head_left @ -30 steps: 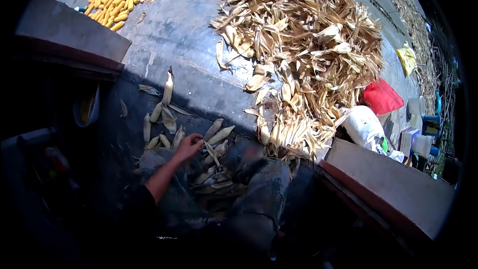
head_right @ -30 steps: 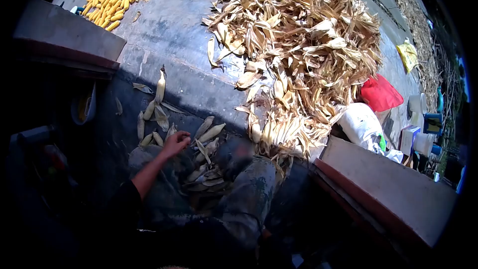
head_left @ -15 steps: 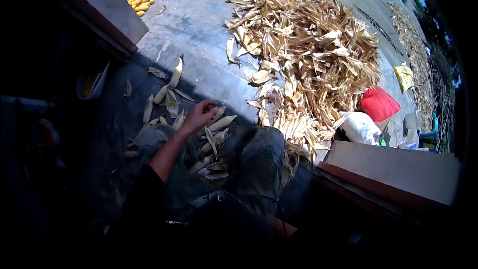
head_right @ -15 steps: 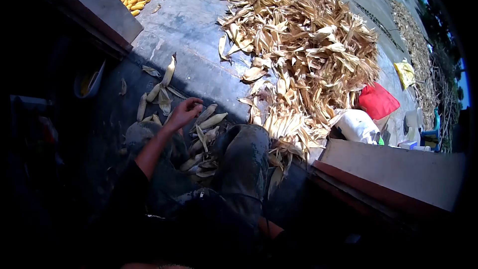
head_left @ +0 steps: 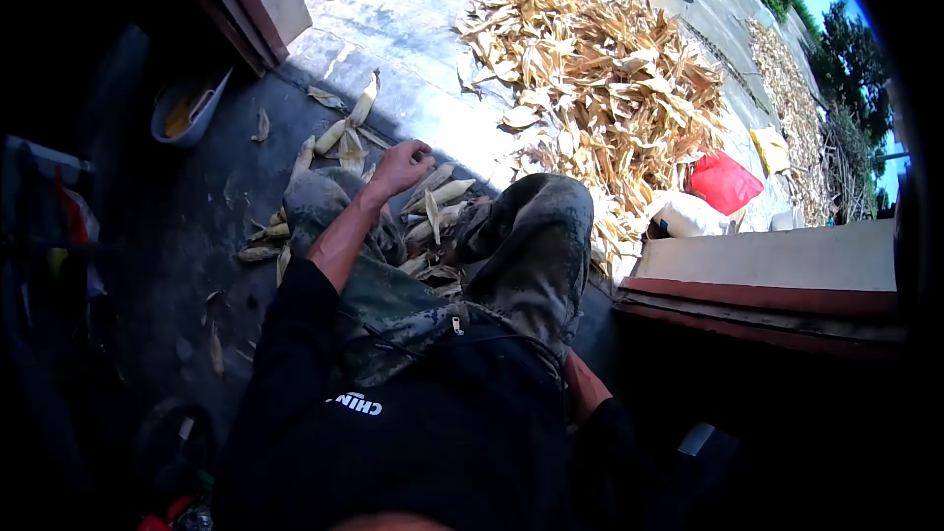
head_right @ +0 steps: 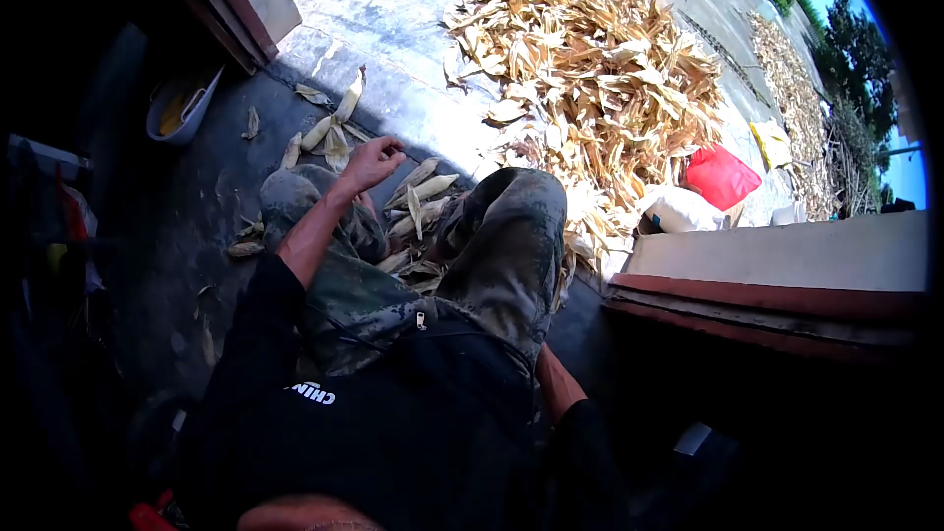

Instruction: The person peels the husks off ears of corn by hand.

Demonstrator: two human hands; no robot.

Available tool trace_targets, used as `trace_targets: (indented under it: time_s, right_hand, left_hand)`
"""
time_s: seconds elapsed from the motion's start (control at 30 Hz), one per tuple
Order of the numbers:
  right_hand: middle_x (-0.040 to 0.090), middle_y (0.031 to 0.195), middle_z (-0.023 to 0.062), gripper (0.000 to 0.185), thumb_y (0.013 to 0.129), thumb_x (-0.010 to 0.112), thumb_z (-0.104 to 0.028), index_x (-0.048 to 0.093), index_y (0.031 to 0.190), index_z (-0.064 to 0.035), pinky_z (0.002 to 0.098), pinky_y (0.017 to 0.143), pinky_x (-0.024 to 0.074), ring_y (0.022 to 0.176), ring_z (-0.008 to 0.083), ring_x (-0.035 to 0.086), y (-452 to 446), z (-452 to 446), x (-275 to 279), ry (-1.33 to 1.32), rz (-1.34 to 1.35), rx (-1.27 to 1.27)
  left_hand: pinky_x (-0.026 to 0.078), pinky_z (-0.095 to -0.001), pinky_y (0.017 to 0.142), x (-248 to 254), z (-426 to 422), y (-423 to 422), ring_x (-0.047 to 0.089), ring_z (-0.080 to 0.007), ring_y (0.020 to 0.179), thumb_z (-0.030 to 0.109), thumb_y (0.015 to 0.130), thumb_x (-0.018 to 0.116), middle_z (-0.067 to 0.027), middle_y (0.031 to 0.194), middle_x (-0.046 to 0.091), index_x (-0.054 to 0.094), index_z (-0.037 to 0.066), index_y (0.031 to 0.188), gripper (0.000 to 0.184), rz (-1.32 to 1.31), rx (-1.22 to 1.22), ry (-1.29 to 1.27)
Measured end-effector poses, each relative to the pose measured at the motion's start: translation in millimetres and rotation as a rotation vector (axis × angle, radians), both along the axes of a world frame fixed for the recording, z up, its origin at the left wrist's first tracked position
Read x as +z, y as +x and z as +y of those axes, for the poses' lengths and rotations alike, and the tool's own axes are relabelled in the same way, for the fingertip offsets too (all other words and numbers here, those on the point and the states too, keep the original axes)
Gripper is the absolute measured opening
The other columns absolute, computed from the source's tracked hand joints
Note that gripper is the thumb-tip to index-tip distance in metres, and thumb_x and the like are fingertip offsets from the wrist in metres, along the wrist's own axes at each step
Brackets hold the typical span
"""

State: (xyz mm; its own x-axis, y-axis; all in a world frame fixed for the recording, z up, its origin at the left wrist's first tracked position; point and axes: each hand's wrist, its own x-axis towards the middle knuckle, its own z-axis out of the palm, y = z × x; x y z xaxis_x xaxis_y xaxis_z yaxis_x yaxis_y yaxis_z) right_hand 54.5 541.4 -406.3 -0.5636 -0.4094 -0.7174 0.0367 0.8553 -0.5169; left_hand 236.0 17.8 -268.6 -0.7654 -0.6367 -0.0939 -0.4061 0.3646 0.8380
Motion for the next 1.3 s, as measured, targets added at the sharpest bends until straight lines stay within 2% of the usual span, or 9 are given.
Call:
trace_targets:
  time_s: [0.23,0.3,0.37,0.43,0.7,0.9,1.03,1.23,1.3]
  right_hand:
    - [0.067,0.108,0.0207,0.043,0.081,0.065,-0.031,0.063,0.114,-0.003,0.04,0.089,0.0484,0.101,0.033,0.064,-181.0,-117.8,-2.2,-0.335,0.198,0.079]
    - [0.068,0.104,0.018,0.04,0.086,0.061,-0.028,0.062,0.118,-0.0044,0.0378,0.085,0.0496,0.096,0.0281,0.064,-234.1,-186.2,15.3,-0.089,0.422,0.155]
    - [0.067,0.107,0.0176,0.048,0.088,0.061,-0.031,0.054,0.128,-0.0042,0.0394,0.083,0.0519,0.094,0.0289,0.065,-257.6,-268.1,51.4,0.137,0.26,0.221]
    - [0.066,0.107,0.022,0.05,0.088,0.057,-0.033,0.051,0.131,-0.0085,0.0429,0.084,0.0521,0.094,0.0362,0.065,-295.1,-317.5,-0.8,0.033,0.619,0.606]
    - [0.065,0.094,0.0307,0.055,0.087,0.054,-0.027,0.042,0.138,-0.0083,0.048,0.082,0.0512,0.089,0.0444,0.064,-266.5,-471.0,-107.5,-0.001,0.579,0.751]
    - [0.064,0.1,0.0317,0.06,0.091,0.051,-0.042,0.042,0.137,-0.0063,0.0487,0.085,0.0497,0.094,0.0444,0.064,-271.1,-515.9,-169.9,0.069,0.556,0.485]
    - [0.065,0.106,0.0281,0.054,0.09,0.052,-0.047,0.051,0.128,-0.0087,0.0465,0.088,0.0493,0.1,0.0443,0.063,-263.3,-526.3,-143.2,0.075,0.48,0.271]
    - [0.066,0.097,0.0271,0.044,0.087,0.056,-0.037,0.05,0.121,-0.0107,0.0507,0.085,0.0468,0.093,0.0445,0.063,-178.7,-495.4,-120.6,0.068,0.552,-0.127]
    - [0.066,0.093,0.0247,0.041,0.085,0.058,-0.031,0.051,0.118,-0.0085,0.0508,0.08,0.0471,0.087,0.0437,0.063,-141.1,-478.8,-138.3,-0.29,0.745,-0.165]
  left_hand:
    - [0.052,-0.0324,0.066,-0.9,-1.5,16.7,0.063,-0.0168,0.073,0.026,0.085,0.067,-0.0094,0.093,0.067,0.063,0.001,0.114,0.038,-0.02,0.015,0.117]
    - [0.052,-0.0327,0.065,-8.1,-5.5,11.9,0.062,-0.0166,0.072,0.025,0.085,0.067,-0.0094,0.091,0.066,0.063,0.0,0.114,0.038,-0.042,0.003,0.141]
    - [0.051,-0.0327,0.064,-18.3,-8.6,5.7,0.061,-0.0162,0.069,0.023,0.086,0.066,-0.0093,0.089,0.065,0.063,0.0,0.114,0.036,-0.104,-0.1,0.105]
    - [0.05,-0.0327,0.063,-15.2,-13.7,0.8,0.06,-0.016,0.068,0.022,0.086,0.066,-0.0092,0.089,0.065,0.062,0.0,0.115,0.036,-0.133,-0.114,0.148]
    - [0.05,-0.0315,0.061,-21.0,-55.6,-24.2,0.062,-0.0146,0.068,0.018,0.088,0.066,-0.008,0.089,0.064,0.059,0.001,0.119,0.037,-0.241,-0.05,0.352]
    - [0.049,-0.0253,0.062,-34.5,-86.9,-27.7,0.062,-0.0114,0.071,0.011,0.089,0.065,-0.0074,0.088,0.062,0.058,-0.002,0.118,0.033,-0.23,0.003,0.487]
    - [0.049,-0.0257,0.062,-35.2,-95.9,-27.5,0.062,-0.0109,0.071,0.011,0.089,0.065,-0.0068,0.087,0.062,0.058,-0.002,0.118,0.032,-0.226,0.03,0.489]
    - [0.049,-0.0277,0.06,-34.3,-104.1,-38.3,0.061,-0.0109,0.068,0.014,0.087,0.067,-0.0072,0.083,0.062,0.06,-0.001,0.116,0.034,-0.194,0.044,0.477]
    - [0.049,-0.028,0.061,-38.4,-105.6,-38.3,0.061,-0.0114,0.068,0.014,0.088,0.066,-0.0073,0.083,0.062,0.06,-0.002,0.116,0.033,-0.186,0.029,0.466]
